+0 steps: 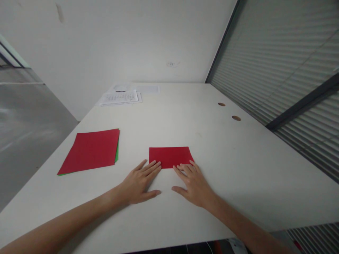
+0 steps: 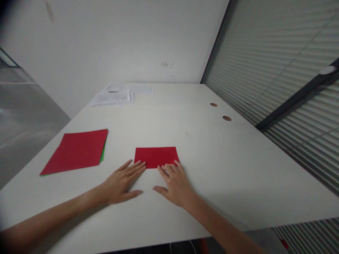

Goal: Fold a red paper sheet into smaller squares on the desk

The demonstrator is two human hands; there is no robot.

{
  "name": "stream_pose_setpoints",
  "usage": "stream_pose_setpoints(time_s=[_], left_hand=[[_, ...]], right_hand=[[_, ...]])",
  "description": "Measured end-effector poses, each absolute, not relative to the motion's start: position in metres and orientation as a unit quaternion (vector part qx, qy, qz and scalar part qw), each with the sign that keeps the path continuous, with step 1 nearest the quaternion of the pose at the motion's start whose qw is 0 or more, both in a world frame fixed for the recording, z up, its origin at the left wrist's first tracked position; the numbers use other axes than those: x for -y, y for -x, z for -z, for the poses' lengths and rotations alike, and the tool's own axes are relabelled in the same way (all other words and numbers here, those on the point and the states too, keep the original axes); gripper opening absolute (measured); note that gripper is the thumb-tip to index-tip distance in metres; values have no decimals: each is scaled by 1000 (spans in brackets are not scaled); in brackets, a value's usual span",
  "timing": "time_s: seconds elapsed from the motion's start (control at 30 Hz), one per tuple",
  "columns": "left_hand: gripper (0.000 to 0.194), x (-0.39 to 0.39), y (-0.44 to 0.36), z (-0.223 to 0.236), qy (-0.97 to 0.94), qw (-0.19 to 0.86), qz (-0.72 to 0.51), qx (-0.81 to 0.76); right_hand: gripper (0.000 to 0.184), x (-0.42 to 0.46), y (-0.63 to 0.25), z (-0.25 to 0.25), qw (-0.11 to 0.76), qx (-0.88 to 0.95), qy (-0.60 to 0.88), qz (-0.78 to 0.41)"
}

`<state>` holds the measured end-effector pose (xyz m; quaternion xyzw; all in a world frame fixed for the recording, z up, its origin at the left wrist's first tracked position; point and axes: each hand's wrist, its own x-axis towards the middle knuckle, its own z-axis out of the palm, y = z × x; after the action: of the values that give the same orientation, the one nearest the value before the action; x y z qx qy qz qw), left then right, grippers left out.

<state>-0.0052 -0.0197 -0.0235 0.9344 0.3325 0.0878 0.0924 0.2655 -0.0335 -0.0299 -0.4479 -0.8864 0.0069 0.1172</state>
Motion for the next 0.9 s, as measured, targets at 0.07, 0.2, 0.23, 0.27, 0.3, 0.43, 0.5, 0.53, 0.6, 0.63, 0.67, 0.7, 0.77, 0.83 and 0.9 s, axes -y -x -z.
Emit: stream_pose_setpoints(time_s=[0.07,0.2,0.23,0.27,0.3,0.43,0.5,0.53,0.6,0.63,0.67,0.7,0.77,0.83,0.9], left_hand=[[77,19,5,24,-934,92,-87,-333],[77,19,5,23,-934,95,-72,-336],[77,20,4,23,-934,95,-71,-336],[77,20,4,22,-934,95,-71,-336],[77,20,4,21,-934,95,-72,-336],[77,21,4,21,-933,98,-72,-339],[78,21,4,23,-933,101,-70,-339],[78,21,4,24,-932,103,-70,-340],[78,20,4,25,-932,105,-72,-340],[78,20,4,26,-932,106,-74,-340],[78,20,4,27,-931,106,-77,-340],[77,20,4,27,-931,105,-80,-340],[77,20,4,28,-931,103,-87,-339],[78,20,4,29,-932,101,-90,-337],[78,20,4,28,-931,100,-92,-338]], right_hand=[[65,34,-275,30,121,883,453,1],[63,35,-297,34,128,879,459,16],[62,35,-303,35,131,877,462,19],[60,35,-309,37,134,874,467,22],[59,34,-314,38,136,872,470,24],[56,34,-322,35,139,870,473,29],[54,33,-315,29,144,860,488,34],[54,33,-309,26,151,851,502,37],[58,32,-290,19,165,843,510,39],[59,32,-280,17,165,851,498,31],[61,32,-268,15,163,863,478,18],[64,32,-257,13,155,876,456,3],[68,32,-238,13,140,895,424,-16],[73,31,-226,14,130,903,410,-27],[74,30,-223,17,123,904,408,-32]])
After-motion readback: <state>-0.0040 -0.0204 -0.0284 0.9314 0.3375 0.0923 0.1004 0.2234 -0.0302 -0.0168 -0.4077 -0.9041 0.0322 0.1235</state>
